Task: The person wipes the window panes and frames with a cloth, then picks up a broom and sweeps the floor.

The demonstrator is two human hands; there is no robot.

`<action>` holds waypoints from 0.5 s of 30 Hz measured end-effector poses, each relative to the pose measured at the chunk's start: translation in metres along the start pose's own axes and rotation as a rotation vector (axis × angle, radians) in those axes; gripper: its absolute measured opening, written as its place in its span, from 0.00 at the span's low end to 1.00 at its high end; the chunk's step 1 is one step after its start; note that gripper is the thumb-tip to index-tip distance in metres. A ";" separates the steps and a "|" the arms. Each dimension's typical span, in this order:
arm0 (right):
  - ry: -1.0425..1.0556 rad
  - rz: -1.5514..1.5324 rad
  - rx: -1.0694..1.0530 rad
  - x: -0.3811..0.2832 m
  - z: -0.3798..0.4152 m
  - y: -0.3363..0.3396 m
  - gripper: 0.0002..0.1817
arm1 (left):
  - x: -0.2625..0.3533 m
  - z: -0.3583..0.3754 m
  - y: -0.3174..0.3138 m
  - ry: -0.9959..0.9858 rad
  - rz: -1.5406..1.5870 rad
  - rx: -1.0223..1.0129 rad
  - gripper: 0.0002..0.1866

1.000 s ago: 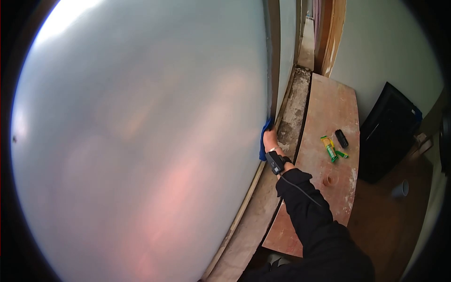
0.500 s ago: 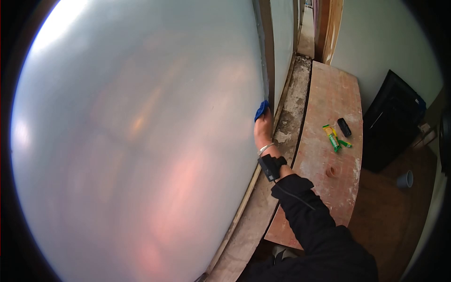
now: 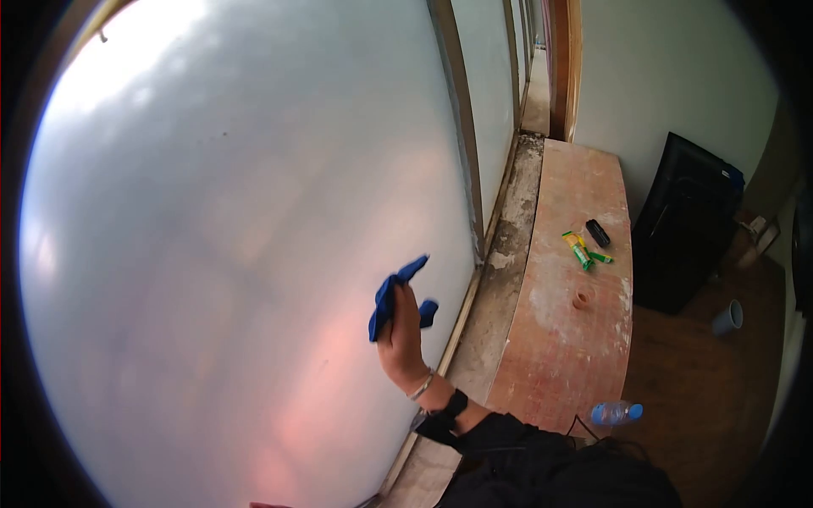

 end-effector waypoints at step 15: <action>-1.069 -1.163 -0.078 0.054 0.017 0.026 0.05 | -0.016 0.006 0.009 0.060 0.080 -0.031 0.27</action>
Point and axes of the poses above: each hand's wrist, its own z-axis away from the middle knuckle, its own y-axis out of the back of the hand, x = y × z, the point moved 3 cm from there along -z, towards the middle knuckle
